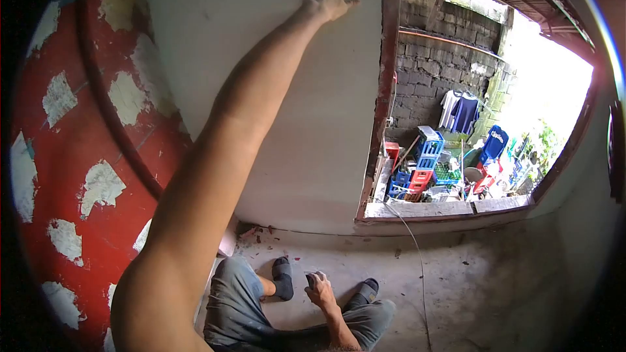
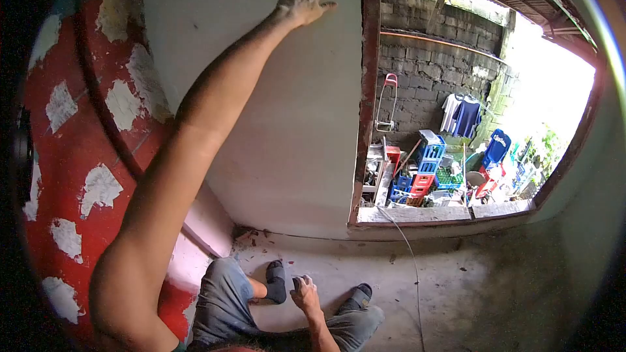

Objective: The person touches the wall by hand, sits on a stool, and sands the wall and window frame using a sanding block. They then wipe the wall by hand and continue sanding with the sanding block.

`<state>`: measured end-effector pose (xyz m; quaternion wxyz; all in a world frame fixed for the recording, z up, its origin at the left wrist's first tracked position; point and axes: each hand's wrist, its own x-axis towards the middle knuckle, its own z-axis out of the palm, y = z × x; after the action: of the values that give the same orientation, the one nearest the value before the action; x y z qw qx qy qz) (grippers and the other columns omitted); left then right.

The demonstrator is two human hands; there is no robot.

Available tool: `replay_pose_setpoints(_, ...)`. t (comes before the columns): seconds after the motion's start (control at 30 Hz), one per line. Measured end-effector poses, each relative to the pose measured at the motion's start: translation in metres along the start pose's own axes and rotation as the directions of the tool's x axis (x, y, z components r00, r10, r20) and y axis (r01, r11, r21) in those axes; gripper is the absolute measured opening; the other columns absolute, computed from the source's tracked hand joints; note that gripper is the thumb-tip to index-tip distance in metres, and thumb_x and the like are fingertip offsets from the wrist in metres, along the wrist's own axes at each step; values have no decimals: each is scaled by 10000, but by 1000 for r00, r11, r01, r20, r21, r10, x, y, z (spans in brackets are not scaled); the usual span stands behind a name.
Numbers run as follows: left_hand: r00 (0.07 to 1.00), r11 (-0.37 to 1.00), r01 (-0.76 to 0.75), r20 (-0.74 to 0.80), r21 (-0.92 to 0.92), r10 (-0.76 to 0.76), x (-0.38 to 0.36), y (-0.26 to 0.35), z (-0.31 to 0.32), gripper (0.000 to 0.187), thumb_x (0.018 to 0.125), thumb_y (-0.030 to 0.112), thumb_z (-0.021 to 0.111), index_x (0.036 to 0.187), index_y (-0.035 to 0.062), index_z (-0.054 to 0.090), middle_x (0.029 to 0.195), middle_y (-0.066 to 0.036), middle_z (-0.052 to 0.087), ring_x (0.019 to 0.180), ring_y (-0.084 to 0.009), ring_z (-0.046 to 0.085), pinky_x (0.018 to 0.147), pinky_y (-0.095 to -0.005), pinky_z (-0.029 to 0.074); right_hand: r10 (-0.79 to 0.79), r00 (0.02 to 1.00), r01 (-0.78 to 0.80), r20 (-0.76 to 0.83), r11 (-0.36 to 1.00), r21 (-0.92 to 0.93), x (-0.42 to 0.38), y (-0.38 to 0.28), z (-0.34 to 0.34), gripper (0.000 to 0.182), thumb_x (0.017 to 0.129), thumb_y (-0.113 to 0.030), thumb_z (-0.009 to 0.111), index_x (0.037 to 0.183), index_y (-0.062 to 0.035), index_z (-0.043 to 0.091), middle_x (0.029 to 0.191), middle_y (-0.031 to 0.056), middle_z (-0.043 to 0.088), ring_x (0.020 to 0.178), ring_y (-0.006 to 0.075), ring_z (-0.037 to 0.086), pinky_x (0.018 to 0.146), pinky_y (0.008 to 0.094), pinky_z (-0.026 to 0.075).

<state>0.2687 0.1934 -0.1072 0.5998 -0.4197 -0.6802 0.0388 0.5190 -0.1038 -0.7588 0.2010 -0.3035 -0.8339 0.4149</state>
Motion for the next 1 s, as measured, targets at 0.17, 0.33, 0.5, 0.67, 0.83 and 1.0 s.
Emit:
replay_pose_setpoints(0.17, 983, 982, -182, -5, -42, 182, -48, 36, 3, 738, 970, 636, 310, 1575, 239, 162, 1661, 29, 40, 1523, -293, 35, 1168, -679, 32, -77, 990, 64, -116, 992, -111, -7, 29, 33, 551, 704, -161, 787, 1215, -98, 588, 1266, 180, 570, 1259, 393, 467, 1013, 493, 418)
replay_pose_setpoints(0.33, 961, 957, -277, -45, -85, 274, -114, 80, 44, 830, 932, 664, 360, 1586, 219, 108, 1665, 12, 23, 1525, -297, 14, 1167, -673, 20, -22, 998, 18, -62, 997, -70, -15, -9, -10, 605, 692, -107, 733, 1270, -66, 560, 1327, 236, 504, 1211, 433, 495, 1020, 477, 438)
replay_pose_setpoints(0.5, 943, 939, -326, -109, -108, 315, -182, 119, 80, 840, 920, 649, 401, 1586, 222, 119, 1664, -1, 33, 1526, -295, 30, 1175, -659, 41, 57, 998, -60, -30, 995, -86, -20, -28, -35, 614, 689, -76, 699, 1287, -60, 563, 1367, 241, 477, 1200, 443, 496, 1029, 460, 446)
replay_pose_setpoints(0.67, 908, 890, -414, -151, -191, 390, -232, 143, 101, 857, 891, 625, 478, 1575, 197, 190, 1660, -23, 85, 1525, -291, 51, 1182, -652, 40, 34, 999, -38, -39, 996, -83, -19, -37, -49, 551, 701, -63, 659, 1247, -29, 588, 1356, 249, 497, 1163, 440, 521, 982, 474, 479)
replay_pose_setpoints(0.83, 854, 807, -518, -108, -284, 510, -269, 167, 114, 886, 860, 638, 506, 1561, 167, 239, 1652, -33, 126, 1524, -281, 57, 1182, -665, 13, 45, 999, -43, 15, 995, -90, -19, -41, -53, 552, 705, -65, 652, 1253, -43, 582, 1364, 232, 495, 1171, 429, 521, 969, 468, 489)
replay_pose_setpoints(1.0, 747, 714, -658, -94, -238, 658, -305, 195, 133, 881, 867, 641, 495, 1560, 161, 239, 1653, -28, 118, 1525, -293, 36, 1174, -676, -1, 43, 999, -44, -11, 998, -39, -18, -44, -60, 566, 692, -37, 649, 1253, -42, 577, 1371, 245, 480, 1185, 429, 513, 1019, 460, 456)
